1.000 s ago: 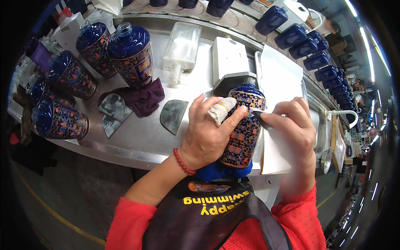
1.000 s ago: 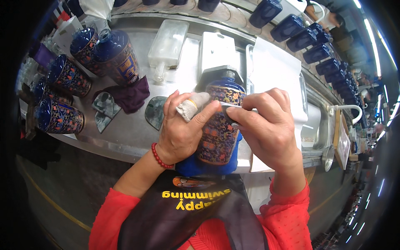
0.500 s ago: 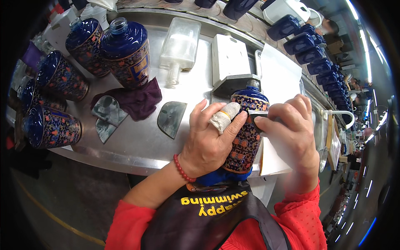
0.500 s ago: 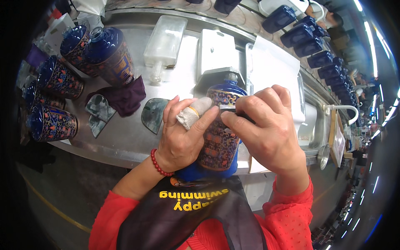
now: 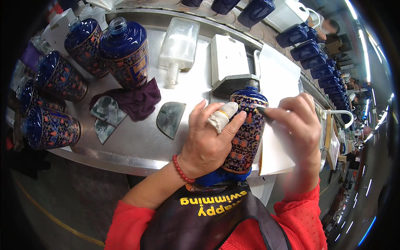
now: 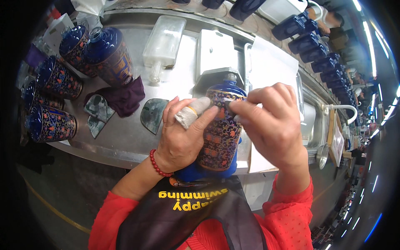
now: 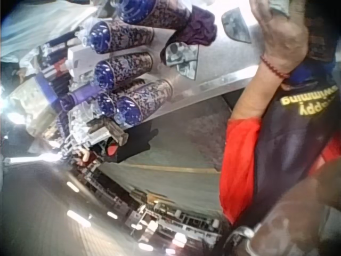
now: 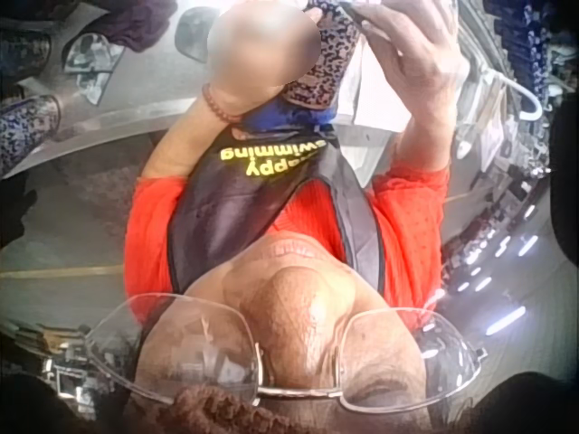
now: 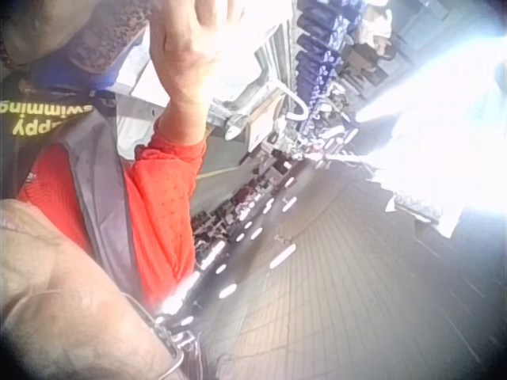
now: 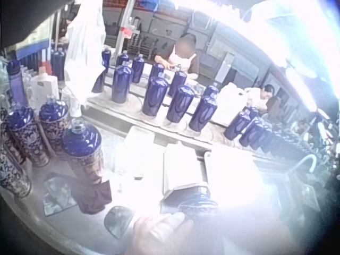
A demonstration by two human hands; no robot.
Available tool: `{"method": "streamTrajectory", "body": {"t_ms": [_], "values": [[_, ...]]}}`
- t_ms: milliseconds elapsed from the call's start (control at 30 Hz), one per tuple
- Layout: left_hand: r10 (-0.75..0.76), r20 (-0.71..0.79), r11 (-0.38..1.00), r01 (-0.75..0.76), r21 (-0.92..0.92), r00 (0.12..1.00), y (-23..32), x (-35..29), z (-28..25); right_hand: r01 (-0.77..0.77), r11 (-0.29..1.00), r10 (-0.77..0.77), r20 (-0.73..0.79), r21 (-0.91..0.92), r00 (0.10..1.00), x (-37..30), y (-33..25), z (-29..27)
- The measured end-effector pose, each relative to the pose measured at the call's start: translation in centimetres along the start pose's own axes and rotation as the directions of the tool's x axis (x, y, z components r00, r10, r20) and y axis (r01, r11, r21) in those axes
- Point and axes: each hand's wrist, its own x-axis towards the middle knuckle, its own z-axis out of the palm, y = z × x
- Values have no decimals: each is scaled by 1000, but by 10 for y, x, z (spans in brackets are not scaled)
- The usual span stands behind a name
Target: The person applies small decorative stickers to a blue patterned bottle using a small tool. They peel stickers from a sheet, place them on the bottle surface, and smooth them down. The person rotates the bottle to access different sides and continues applying stickers throughout the clip.
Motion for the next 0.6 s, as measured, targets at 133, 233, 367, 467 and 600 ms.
{"method": "streamTrajectory", "body": {"t_ms": [133, 233, 367, 467, 600], "values": [[-136, 45, 952, 143, -269, 990, -6, 11, -14, -321, 921, 315, 60, 221, 947, -1, 22, -5], [-133, 60, 920, 146, -364, 989, -15, 32, -28, -417, 827, 423, 70, 377, 903, -2, 45, -2], [-95, 255, 961, 155, -229, 962, -12, 63, -28, -439, 701, 460, 114, 561, 881, -11, 65, 7], [-29, 201, 988, 59, -142, 979, -2, 79, -18, -438, 613, 455, 160, 657, 876, -18, 71, 10], [14, 184, 999, -4, -51, 983, 5, 84, -12, -443, 632, 437, 180, 636, 881, -22, 78, 5]]}}
